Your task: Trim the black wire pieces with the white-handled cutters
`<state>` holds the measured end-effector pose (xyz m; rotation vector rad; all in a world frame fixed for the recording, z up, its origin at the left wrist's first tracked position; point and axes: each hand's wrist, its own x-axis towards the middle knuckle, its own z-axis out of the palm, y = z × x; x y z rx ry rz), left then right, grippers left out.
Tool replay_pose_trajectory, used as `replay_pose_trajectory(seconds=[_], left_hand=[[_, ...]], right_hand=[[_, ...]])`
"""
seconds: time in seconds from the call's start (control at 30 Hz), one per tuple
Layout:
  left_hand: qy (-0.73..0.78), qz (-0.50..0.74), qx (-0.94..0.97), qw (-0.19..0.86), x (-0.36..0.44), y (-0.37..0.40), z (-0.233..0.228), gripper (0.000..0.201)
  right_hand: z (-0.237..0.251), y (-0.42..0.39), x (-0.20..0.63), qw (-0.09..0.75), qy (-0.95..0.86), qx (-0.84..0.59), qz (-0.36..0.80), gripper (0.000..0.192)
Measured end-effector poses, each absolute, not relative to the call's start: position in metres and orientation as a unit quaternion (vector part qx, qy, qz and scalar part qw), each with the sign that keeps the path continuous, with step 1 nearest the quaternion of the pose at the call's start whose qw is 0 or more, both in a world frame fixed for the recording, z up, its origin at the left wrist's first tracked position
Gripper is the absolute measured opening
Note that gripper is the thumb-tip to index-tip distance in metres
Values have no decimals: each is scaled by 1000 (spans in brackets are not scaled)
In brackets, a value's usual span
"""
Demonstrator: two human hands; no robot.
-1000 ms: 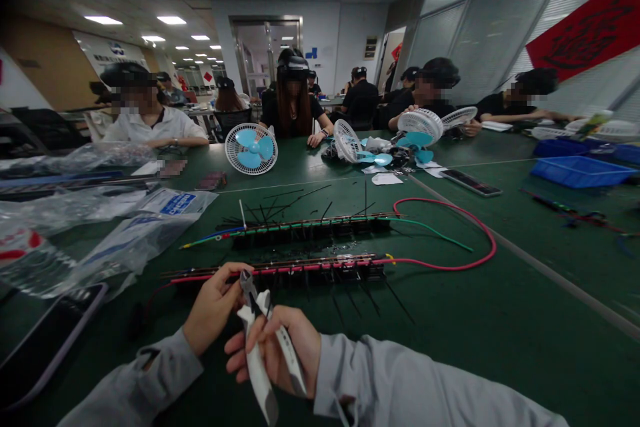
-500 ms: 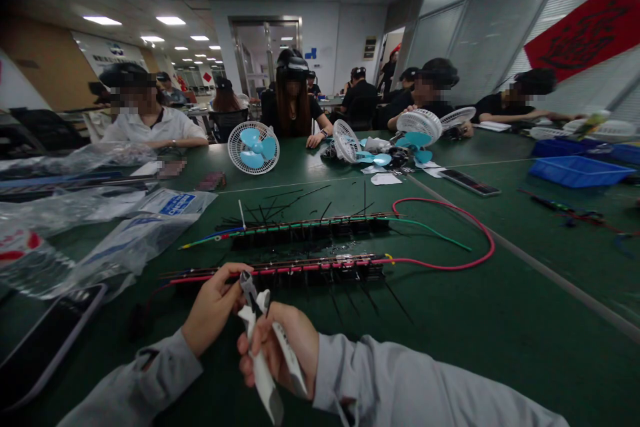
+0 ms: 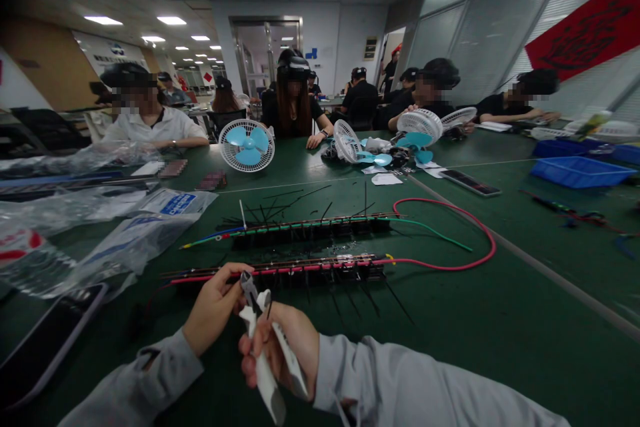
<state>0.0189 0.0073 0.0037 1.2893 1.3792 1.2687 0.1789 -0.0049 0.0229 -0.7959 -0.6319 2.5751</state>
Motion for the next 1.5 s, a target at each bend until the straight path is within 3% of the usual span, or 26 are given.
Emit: replay_pose_trajectory(seconds=[0.43,1.13,1.5], left_hand=[[544,507,506,437,17,9,-1,25],[530,533,504,426,19,9,3,21],[535,523,519,414,17,9,1,20]], right_hand=[[12,-1,184,188,-237,-145,942,27],[21,-1,182,160,-234,-256,924,27],[10,-3,184,164,-251,-190,935,28]])
